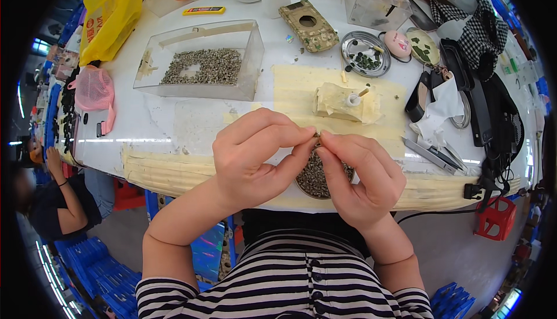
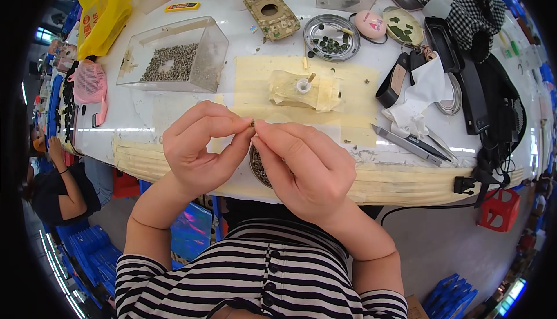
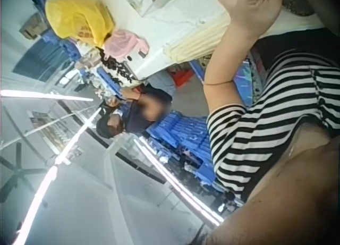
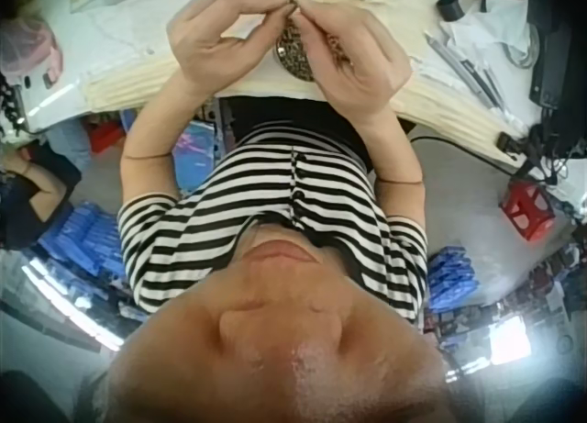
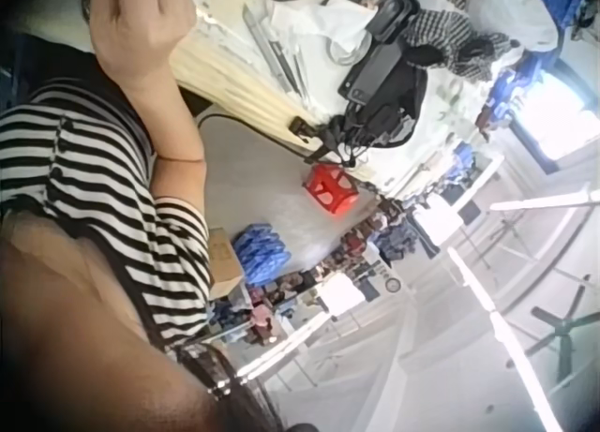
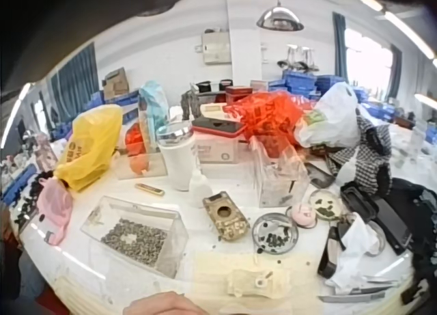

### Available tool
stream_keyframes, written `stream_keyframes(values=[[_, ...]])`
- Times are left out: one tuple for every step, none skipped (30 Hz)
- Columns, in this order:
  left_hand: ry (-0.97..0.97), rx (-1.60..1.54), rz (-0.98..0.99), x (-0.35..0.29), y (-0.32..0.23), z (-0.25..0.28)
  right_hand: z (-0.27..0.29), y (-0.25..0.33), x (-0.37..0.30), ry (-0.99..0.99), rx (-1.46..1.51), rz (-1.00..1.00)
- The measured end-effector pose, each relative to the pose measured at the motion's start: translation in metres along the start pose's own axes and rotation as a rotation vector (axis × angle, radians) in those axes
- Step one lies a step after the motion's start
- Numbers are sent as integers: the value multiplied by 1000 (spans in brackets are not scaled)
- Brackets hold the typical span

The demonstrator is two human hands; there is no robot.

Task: Assembling small parts for a model toy tank by manually inserting metal pins into track links.

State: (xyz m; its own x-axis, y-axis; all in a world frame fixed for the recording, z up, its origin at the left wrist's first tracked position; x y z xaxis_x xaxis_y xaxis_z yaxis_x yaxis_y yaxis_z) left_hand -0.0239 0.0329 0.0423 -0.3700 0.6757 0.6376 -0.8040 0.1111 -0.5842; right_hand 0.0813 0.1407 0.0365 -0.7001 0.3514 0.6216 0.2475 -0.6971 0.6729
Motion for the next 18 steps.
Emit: stream_keyframes(values=[[-7, 12, 8, 0, 1, 0, 0, 2, 0, -17, -26, 29], [-13, 8, 10, 0, 2, 1, 0, 3, -1, -17, -39, 42], [-18, 5, 11, 0, 2, 1, 0, 4, -2, -18, -52, 55], [-23, 1, 12, 0, 2, 1, 0, 5, -2, -18, -66, 68], [-23, 0, 14, 0, 2, 1, -1, 5, -3, -14, -68, 68], [-22, -2, 16, 0, 2, 1, -2, 4, -3, -9, -70, 67], [-21, -4, 18, -1, 2, 1, -3, 4, -3, -4, -73, 67], [-19, -9, 18, -1, 2, 1, -3, 3, -4, 3, -61, 46], [-16, -14, 16, 0, 3, 2, -3, 2, -3, 10, -49, 27], [-14, -19, 14, 0, 2, 2, -3, 1, -3, 16, -38, 8], [-7, -28, 19, 1, 2, 2, -3, -1, -2, 29, -6, -17], [0, -37, 24, 0, 0, 2, -4, -3, -2, 41, 25, -42], [6, -46, 29, 0, 0, 2, -4, -5, -2, 54, 56, -67], [16, -54, 17, 0, -1, 2, -4, -10, -2, 87, 149, -137], [26, -61, 4, 0, -1, 2, -4, -16, -3, 121, 244, -207], [35, -69, -8, 0, -2, 3, -6, -20, -5, 155, 338, -277], [49, -97, -19, 0, -2, 2, -8, -25, -7, 156, 462, -363], [63, -127, -31, 1, -3, 2, -11, -29, -11, 154, 586, -450]])
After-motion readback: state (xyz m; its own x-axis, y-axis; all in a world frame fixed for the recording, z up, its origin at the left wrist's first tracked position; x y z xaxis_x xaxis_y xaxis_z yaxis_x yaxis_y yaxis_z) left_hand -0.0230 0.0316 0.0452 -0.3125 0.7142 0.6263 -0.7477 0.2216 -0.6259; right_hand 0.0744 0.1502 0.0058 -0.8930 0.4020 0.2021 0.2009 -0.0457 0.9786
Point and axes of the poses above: each hand's wrist, its own x-axis towards the middle knuckle, its own z-axis out of the back of the hand, y = z × x, the point moved 7 cm from there along x, towards the middle knuckle, and after that the axes turned 6 degrees about y, right-handed, at the moved point
